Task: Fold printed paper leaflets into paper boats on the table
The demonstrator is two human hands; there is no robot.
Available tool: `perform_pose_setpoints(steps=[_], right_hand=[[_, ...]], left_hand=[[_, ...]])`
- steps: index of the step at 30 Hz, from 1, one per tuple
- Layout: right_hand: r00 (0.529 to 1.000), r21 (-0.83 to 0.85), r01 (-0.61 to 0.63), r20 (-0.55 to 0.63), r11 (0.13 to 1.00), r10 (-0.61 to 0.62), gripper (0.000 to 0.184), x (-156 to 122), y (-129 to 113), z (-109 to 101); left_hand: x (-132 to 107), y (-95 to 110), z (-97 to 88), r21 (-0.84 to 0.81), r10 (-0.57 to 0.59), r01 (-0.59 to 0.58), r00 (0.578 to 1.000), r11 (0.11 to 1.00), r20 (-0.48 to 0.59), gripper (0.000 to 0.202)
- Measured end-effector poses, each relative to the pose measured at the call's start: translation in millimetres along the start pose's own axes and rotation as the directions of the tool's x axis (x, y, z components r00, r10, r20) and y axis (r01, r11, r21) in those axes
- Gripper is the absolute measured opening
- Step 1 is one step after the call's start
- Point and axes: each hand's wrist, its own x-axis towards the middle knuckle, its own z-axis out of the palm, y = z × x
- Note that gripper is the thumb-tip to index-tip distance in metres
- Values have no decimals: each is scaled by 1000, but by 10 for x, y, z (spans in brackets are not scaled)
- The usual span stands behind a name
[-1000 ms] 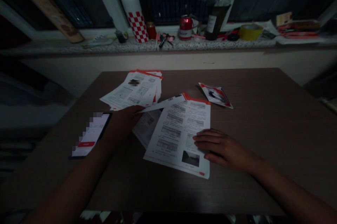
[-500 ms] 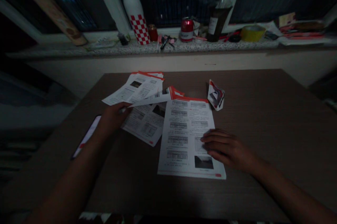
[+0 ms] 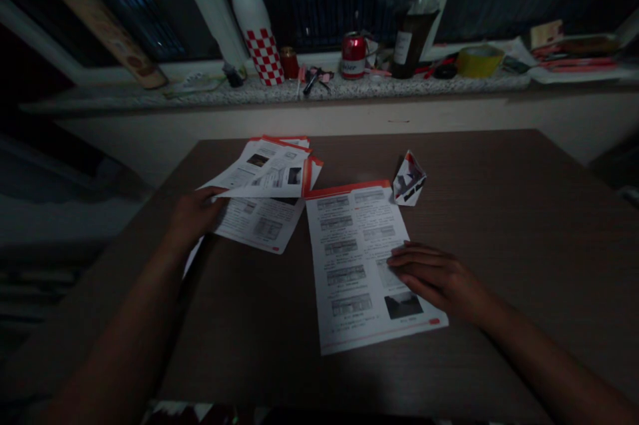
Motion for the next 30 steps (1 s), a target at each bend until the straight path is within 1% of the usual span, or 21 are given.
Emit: perform_pose_setpoints(steps=[3, 6, 9, 11, 13, 14, 15, 16, 17, 18, 19, 20, 21, 24, 27, 30], right_hand=[[1000, -7, -18, 1, 1000, 18, 32, -21, 4, -12], [999, -26, -32, -6, 999, 32, 30, -50, 21, -24], [999, -20, -36, 2, 999, 36, 30, -61, 38, -26], [999, -19, -29, 13, 999, 29, 29, -55, 39, -20], [1000, -23, -13, 22, 1000, 13, 28, -41, 28, -8], [1000, -27, -5, 27, 1000, 5, 28, -32, 19, 0], [999, -31, 3, 33, 1000, -2, 28, -22, 8, 9], [999, -34, 8, 42, 999, -7, 29, -10, -4, 19], [999, -37, 11, 49, 999, -10, 29, 2, -16, 30], [998, -40, 15, 58, 999, -13, 29, 15, -26, 42], [998, -42, 20, 66, 999, -17, 29, 28, -33, 55], [997, -44, 27, 72, 999, -24, 31, 43, -37, 70], [996, -45, 35, 80, 998, -31, 33, 59, -38, 85], [993, -46, 51, 107, 998, -45, 38, 122, -33, 126], [988, -47, 59, 145, 997, -52, 39, 222, -40, 155], [986, -48, 55, 161, 997, -46, 36, 354, -70, 179]], left_hand=[[29, -23, -2, 50, -13, 14, 1000, 999, -15, 40], [37, -32, 12, 82, -38, 39, 999, 996, -7, 43], [8, -20, 42, 125, -71, 78, 996, 989, -61, 54], [-31, 3, 64, 178, -31, 56, 989, 983, -142, 63], [-77, 38, 88, 274, 67, -7, 975, 962, -211, 67], [-102, 58, 102, 309, 148, -84, 971, 947, -190, 65], [-126, 80, 120, 312, 240, -191, 963, 931, -125, 60], [-152, 101, 143, 287, 334, -312, 942, 906, -31, 56], [-177, 121, 173, 233, 421, -429, 903, 873, 86, 53], [-203, 139, 211, 167, 490, -522, 849, 837, 197, 53], [-227, 154, 254, 112, 533, -582, 794, 806, 293, 56], [-247, 167, 303, 82, 535, -599, 761, 796, 366, 60], [-262, 176, 354, 80, 516, -589, 758, 804, 398, 63], [-249, 189, 493, 136, 466, -567, 772, 812, 432, 63], [-146, 190, 576, 224, 402, -522, 814, 823, 420, 61], [-9, 190, 607, 266, 372, -494, 839, 828, 397, 58]])
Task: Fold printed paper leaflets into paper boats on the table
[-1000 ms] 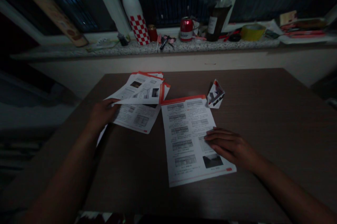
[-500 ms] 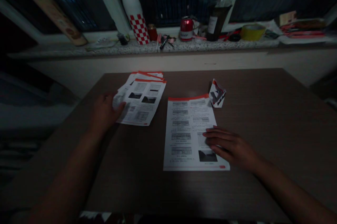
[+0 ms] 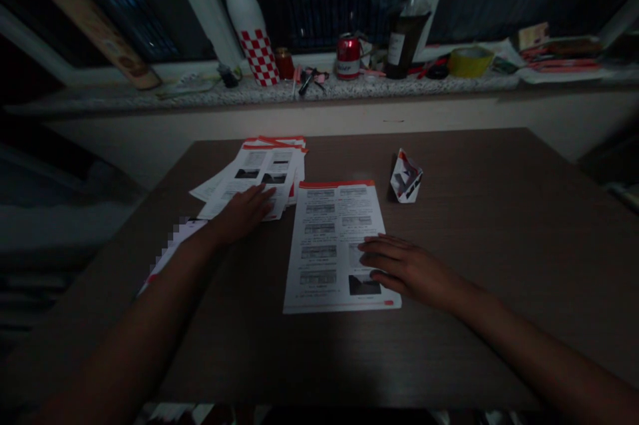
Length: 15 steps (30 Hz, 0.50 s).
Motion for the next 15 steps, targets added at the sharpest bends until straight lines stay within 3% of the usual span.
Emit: perform_pose_setpoints(steps=[3, 6, 11, 15], right_hand=[[1000, 0, -11, -1, 1000, 11, 34, 127, -16, 19], [1000, -6, -7, -25, 1000, 7, 31, 207, -3, 65], [999, -9, -23, -33, 1000, 22, 32, 235, 41, 109], [998, -6, -43, -40, 999, 43, 32, 220, 57, 73]], left_hand=[[78, -23, -20, 14, -9, 9, 1000, 1000, -17, 56], [65, 78, -48, 51, -5, 9, 997, 999, -75, 56], [-112, 524, -87, -30, 286, -291, 952, 956, -109, 53], [-174, 766, -17, -42, 317, -323, 943, 946, -103, 50]])
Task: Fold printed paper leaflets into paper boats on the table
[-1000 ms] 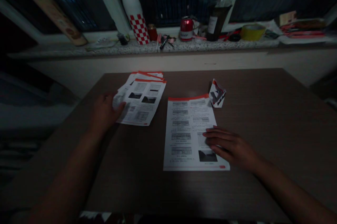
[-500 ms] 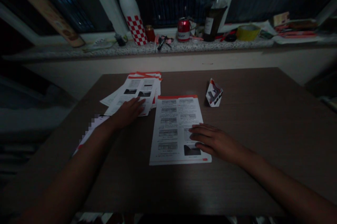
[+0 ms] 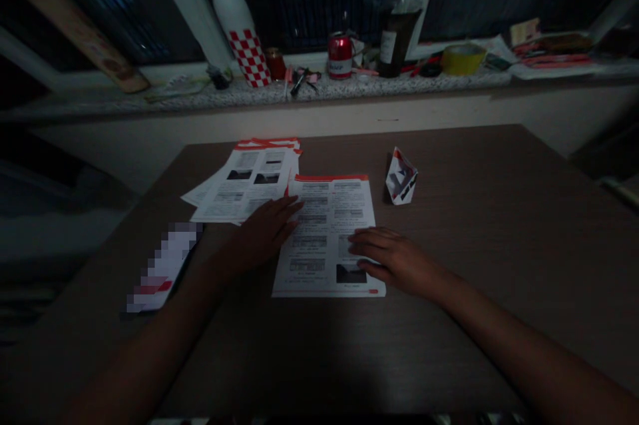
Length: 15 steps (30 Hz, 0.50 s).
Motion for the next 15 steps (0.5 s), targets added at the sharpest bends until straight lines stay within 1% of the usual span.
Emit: perform_pose_setpoints(steps=[4, 6, 10, 15], right_hand=[[1000, -22, -21, -7, 1000, 20, 33, -21, 19, -54], [1000, -25, -27, -9, 999, 27, 34, -41, 35, -78], [997, -17, -68, -42, 998, 67, 33, -106, 73, -106], [995, 19, -64, -78, 998, 66, 34, -151, 108, -96]], left_hand=[[67, -28, 88, 48, -53, 55, 998, 997, -33, 48], [113, -60, 95, 84, -48, 51, 998, 995, -41, 47], [198, -51, 53, 154, -21, 29, 998, 988, -53, 46], [205, 3, -10, 200, -48, 61, 997, 978, -66, 43]])
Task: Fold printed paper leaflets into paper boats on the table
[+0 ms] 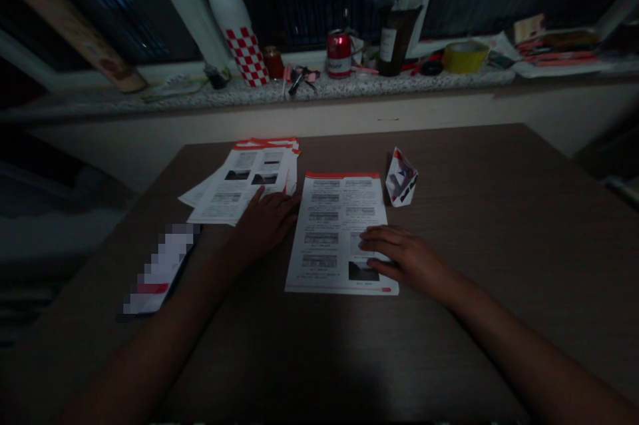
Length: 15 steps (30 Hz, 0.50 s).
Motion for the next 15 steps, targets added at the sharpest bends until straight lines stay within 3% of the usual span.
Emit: perform_pose_setpoints(steps=[7, 11, 15], right_hand=[[1000, -3, -1, 4, 1000, 1, 35, 51, -19, 36], [998, -83, 9, -64, 997, -14, 34, 80, -51, -18], [977, -289, -133, -200, 948, 76, 41, 133, -55, -156]], left_hand=[[-80, 24, -55, -53, -29, 29, 1000, 998, -9, 40], [-171, 162, -68, -235, 125, -114, 992, 965, 34, 46], [-281, 354, -21, -303, 250, -208, 962, 930, 108, 56]])
